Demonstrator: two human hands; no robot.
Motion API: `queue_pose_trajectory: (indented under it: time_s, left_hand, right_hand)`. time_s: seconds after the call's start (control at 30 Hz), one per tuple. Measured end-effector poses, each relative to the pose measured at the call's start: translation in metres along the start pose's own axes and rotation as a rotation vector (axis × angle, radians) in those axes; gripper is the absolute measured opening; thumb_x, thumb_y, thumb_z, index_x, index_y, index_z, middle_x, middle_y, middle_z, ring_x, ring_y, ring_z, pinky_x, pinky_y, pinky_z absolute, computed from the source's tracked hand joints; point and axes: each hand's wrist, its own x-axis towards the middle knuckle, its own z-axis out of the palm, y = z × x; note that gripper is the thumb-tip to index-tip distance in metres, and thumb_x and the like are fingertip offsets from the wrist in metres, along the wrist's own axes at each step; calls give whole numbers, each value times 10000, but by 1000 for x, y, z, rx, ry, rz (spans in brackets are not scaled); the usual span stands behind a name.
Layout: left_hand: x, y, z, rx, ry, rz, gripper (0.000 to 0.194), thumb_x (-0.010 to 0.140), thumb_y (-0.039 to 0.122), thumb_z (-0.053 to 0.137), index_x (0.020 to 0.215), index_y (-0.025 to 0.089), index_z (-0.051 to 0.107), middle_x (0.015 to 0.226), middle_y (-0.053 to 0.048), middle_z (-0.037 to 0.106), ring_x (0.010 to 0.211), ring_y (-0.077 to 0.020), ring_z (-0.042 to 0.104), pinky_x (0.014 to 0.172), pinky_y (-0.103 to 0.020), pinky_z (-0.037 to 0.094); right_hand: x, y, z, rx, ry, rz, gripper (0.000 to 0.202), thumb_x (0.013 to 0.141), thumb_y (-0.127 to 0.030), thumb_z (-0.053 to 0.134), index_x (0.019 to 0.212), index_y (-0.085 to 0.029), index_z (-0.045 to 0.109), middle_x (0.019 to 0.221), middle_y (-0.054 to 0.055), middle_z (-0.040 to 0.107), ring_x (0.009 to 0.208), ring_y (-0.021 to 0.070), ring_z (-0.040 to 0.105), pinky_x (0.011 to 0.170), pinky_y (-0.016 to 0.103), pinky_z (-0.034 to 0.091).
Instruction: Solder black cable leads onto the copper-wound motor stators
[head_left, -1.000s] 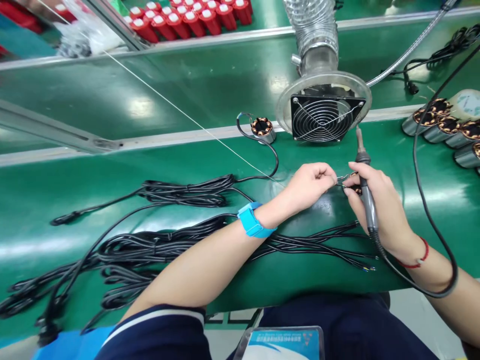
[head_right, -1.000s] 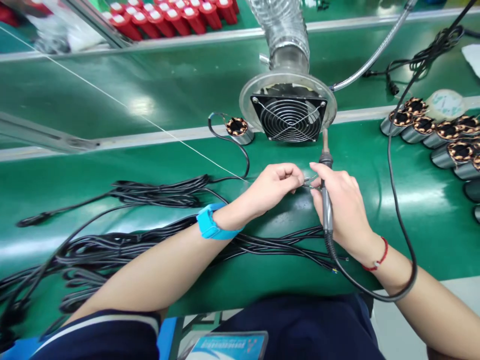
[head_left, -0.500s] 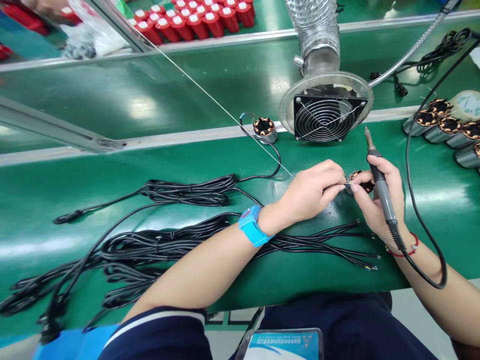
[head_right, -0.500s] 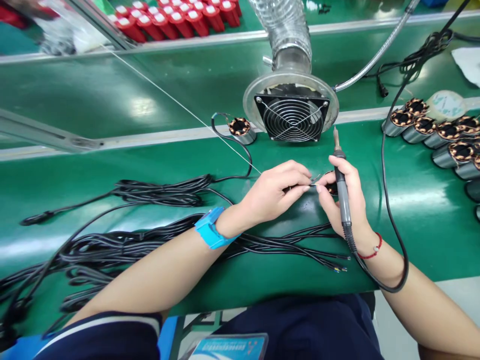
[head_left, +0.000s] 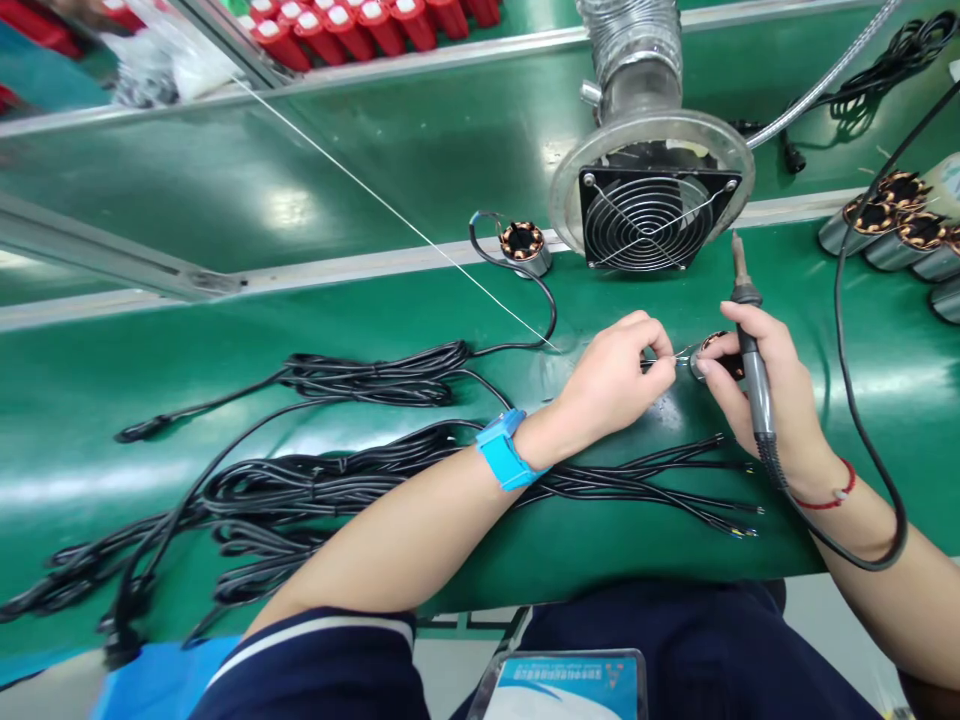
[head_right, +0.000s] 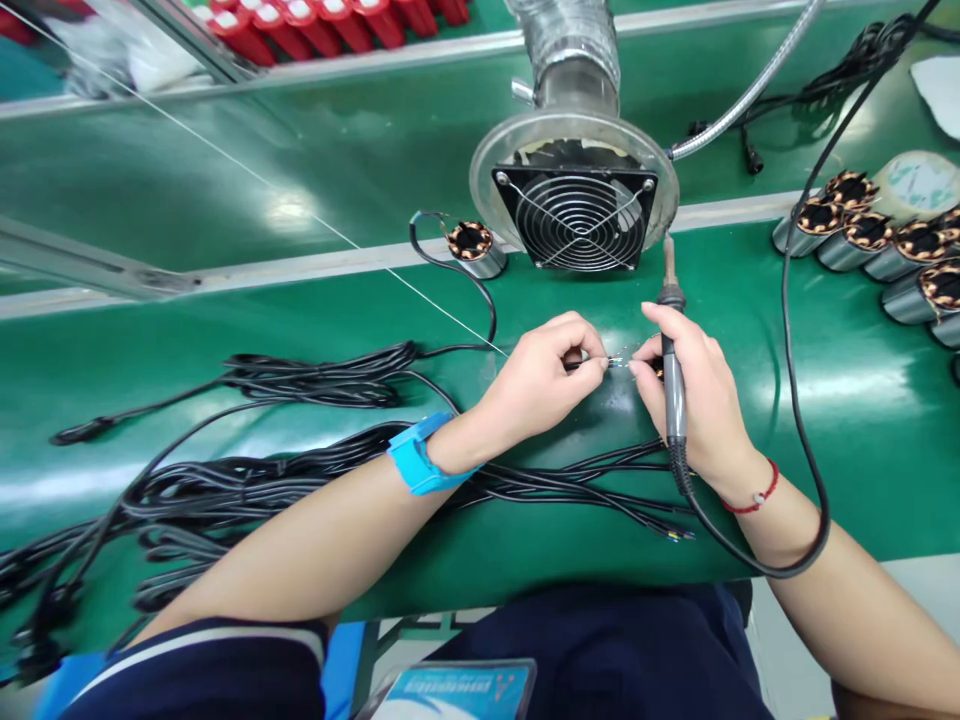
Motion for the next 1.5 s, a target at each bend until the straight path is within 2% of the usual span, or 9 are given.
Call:
queue_pose_trajectory:
  time_s: [0.1,0.2,0.4,0.5,0.57,0.7,0.93,1.37,1.5]
  left_hand:
    - [0,1,1,-50,14,-37,144,748,50,530,645,151,525,698,23,522,667,-95,486,634,-250,403]
    - [-1,1,4,-82,14,-49,131,748,66,534,647,150,536,699,22,532,669,-94,492,629,-248,406]
    - [-2,-1,7,-80,16,-36,138,743,53,530,645,149,538,710,16,549,663,-92,492,616,-251,401]
    - [-1,0,8,-75,16,-38,150,738,37,531,639,150,529,699,20,535,637,-85,476,598,-245,392]
    - [-1,1,8,-69,15,-37,163,737,27,527,632,151,521,692,23,526,628,-81,469,591,-243,386]
    - [-1,0,9,-57,31,-24,172,737,20,529,630,153,513,694,25,528,627,-78,460,589,-239,383]
    - [0,-1,9,-41,33,-15,181,735,17,537,627,158,504,685,25,529,628,-81,459,587,-238,388]
    - [1,0,9,-26,34,-15,184,740,20,529,633,166,496,692,22,542,629,-84,462,602,-245,406]
    - [0,0,9,-37,37,-9,190,736,10,527,629,164,493,686,22,533,633,-85,464,604,-248,401]
  right_hand:
    - [6,-2,6,-75,71,-6,495,856,-211,593,1318,-308,443,856,-20,655,739,173,631,767,387,544]
    - [7,-2,6,-75,90,-37,509,840,-218,614,1321,-285,463,896,5,667,736,181,644,748,382,553]
    - [-16,-11,-22,-73,167,-94,483,907,-237,576,1376,-299,480,967,20,732,877,200,700,843,388,553]
    - [-34,-10,-29,26,246,-121,425,878,-254,614,1299,-295,574,898,21,723,722,190,693,675,363,566]
    - [-43,-8,-28,57,296,-135,342,839,-269,659,1180,-284,644,806,13,682,621,175,644,547,338,521]
    - [-48,-5,-22,96,384,-214,171,818,-273,660,988,-251,653,683,-7,575,539,146,541,471,309,463]
    - [-44,-3,-20,179,346,-265,183,748,-145,669,924,-187,639,661,-2,557,511,124,508,439,280,414]
    - [-47,0,-20,175,333,-210,183,730,-161,688,902,-203,643,673,-4,571,512,116,522,428,258,409]
    - [-45,0,-19,187,325,-263,221,721,-130,681,933,-188,650,688,6,579,523,118,521,437,265,415]
